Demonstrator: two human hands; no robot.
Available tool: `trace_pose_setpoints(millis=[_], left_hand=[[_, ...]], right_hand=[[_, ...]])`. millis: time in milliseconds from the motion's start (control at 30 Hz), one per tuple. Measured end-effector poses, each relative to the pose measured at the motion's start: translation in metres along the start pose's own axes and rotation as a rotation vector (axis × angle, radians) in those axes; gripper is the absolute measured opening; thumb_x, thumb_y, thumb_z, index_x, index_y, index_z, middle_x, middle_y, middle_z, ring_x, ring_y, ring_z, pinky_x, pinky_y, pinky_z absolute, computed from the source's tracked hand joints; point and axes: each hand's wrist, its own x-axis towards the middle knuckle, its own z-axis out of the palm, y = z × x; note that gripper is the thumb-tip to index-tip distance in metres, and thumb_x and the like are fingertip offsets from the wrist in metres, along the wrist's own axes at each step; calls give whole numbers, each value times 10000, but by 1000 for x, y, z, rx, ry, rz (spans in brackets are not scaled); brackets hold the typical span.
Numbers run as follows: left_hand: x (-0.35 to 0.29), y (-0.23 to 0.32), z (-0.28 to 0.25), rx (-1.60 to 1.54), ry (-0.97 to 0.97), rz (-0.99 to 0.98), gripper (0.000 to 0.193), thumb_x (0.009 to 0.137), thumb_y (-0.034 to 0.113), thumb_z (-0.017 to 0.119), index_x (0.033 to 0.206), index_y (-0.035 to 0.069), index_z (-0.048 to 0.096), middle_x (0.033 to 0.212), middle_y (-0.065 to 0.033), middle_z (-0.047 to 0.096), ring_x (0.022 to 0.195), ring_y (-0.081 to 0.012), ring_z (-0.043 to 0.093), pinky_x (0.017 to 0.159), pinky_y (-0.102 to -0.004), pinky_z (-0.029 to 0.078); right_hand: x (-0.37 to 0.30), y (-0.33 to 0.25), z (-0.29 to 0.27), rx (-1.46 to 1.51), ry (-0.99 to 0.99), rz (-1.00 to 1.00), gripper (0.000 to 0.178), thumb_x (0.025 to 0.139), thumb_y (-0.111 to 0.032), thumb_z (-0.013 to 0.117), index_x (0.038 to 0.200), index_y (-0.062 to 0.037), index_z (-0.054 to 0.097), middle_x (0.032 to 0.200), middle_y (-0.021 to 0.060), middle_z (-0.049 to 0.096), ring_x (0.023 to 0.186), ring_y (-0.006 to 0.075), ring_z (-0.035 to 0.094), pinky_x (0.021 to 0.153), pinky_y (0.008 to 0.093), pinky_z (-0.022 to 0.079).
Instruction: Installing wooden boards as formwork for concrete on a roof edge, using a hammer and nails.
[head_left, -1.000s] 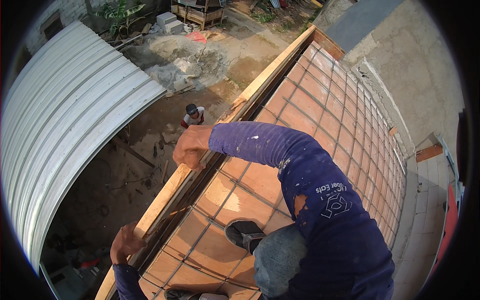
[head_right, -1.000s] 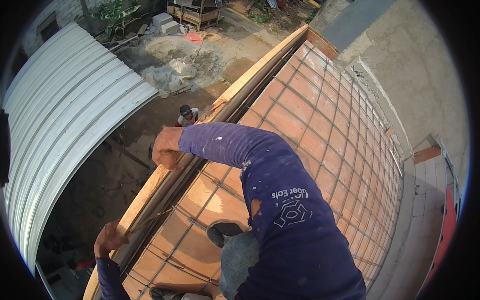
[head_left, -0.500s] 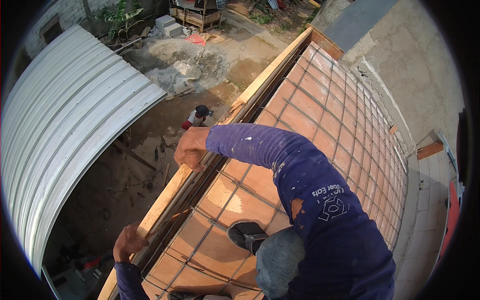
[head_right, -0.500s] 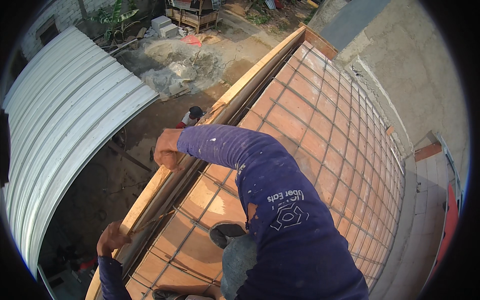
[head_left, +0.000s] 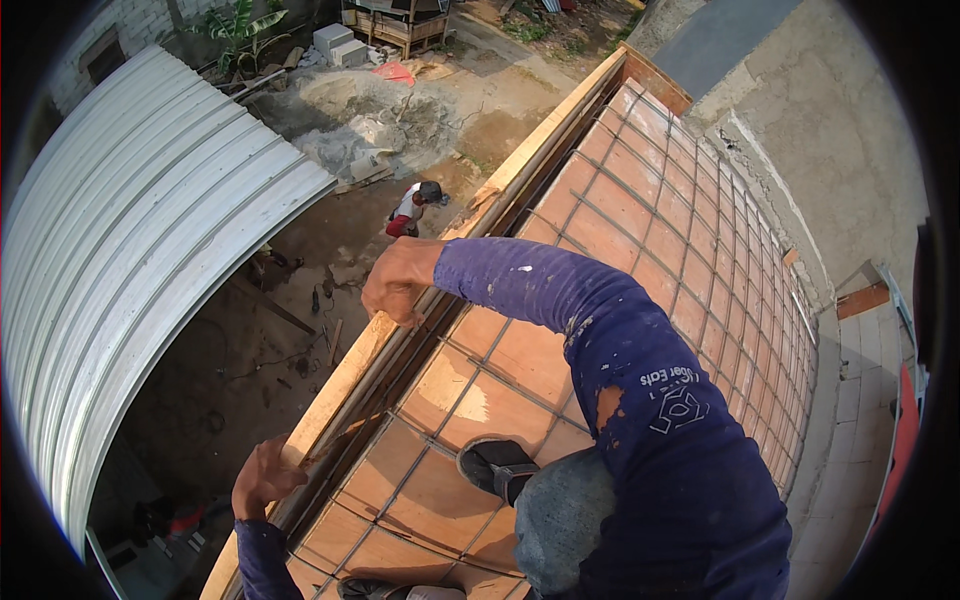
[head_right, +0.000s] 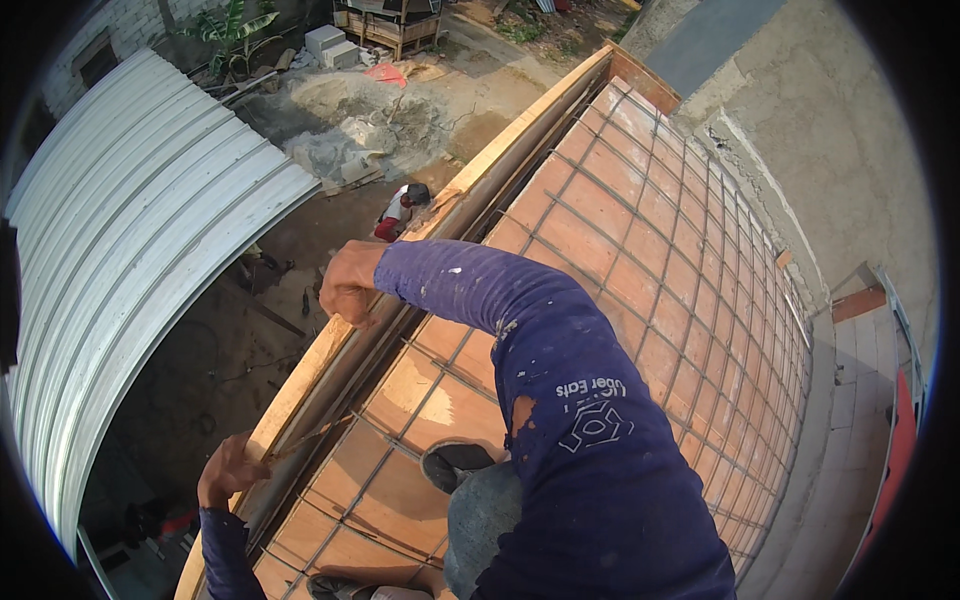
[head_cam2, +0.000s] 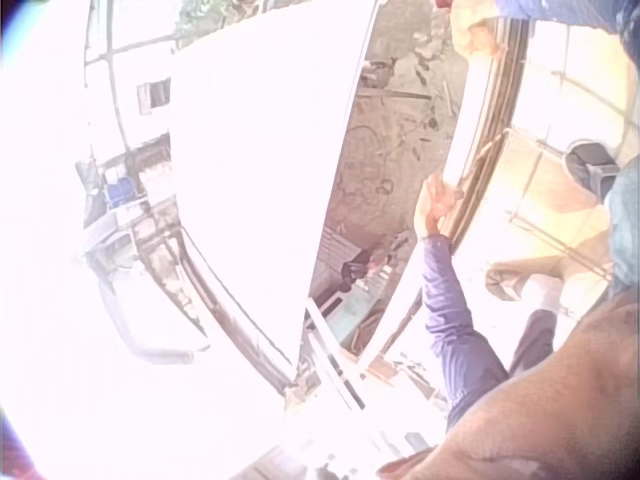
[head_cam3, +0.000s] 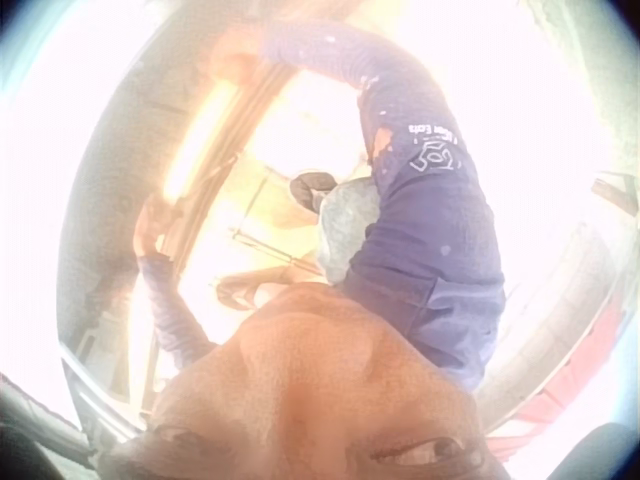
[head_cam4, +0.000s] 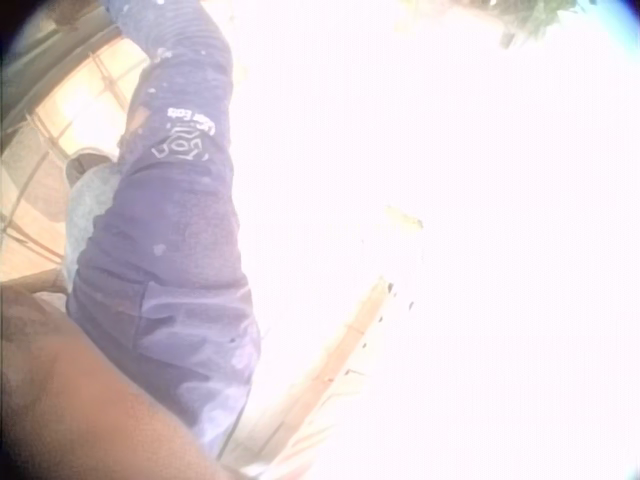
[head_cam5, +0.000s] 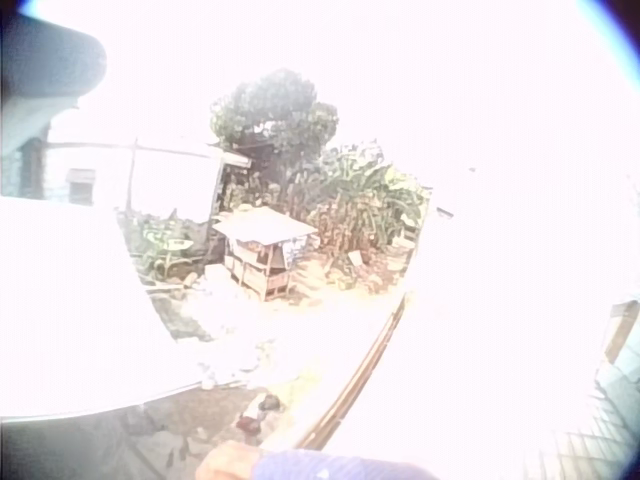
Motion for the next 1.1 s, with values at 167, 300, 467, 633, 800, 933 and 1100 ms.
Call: trace_pose_setpoints(millis=[167,300,467,633,800,933,1100], left_hand=[[-3,-14,8,39,54,3,761,533,278,744,1201,-48,585,1046,-242,654,1008,-357,624,892,-380,482],[-4,-15,2,19,-22,-23,770,534,286,746,1212,-42,583,1053,-244,652,1009,-369,617,891,-387,481],[-16,-9,1,65,67,19,771,532,296,744,1207,-41,586,1042,-240,655,984,-372,622,877,-390,485],[-12,7,-8,22,-94,-77,791,538,329,739,1222,-35,577,1093,-243,638,1026,-369,604,906,-390,471],[-12,-9,3,102,39,-37,766,553,340,746,1217,-5,583,1137,-246,620,1068,-366,586,938,-396,456],[-4,6,-3,187,-23,-112,745,568,324,763,1222,18,577,1173,-239,605,1098,-360,574,948,-397,458],[15,46,17,113,263,136,695,562,330,816,1162,47,608,1032,-207,664,978,-362,638,873,-417,511]], right_hand=[[-13,-4,5,42,93,6,598,590,-169,741,1180,-215,655,1095,62,678,1018,270,622,794,446,484],[-9,-7,3,30,79,-17,554,615,-170,736,1162,-220,660,1074,57,684,1001,273,629,786,449,484],[-14,-14,0,2,41,-17,525,631,-157,724,1149,-215,661,1064,60,685,999,275,629,787,446,485],[-14,-12,-1,34,-38,22,663,587,-178,760,1233,-248,630,1213,61,639,1108,268,596,872,413,484],[-22,-14,0,50,58,-17,523,626,-132,713,1143,-189,659,1045,90,685,989,279,632,781,430,487],[-21,-16,1,48,81,-24,577,604,-113,730,1170,-193,654,1063,89,685,1007,277,632,783,427,491],[-10,-12,10,21,69,-31,582,605,-106,743,1175,-188,652,1061,92,687,993,283,638,774,438,495]])
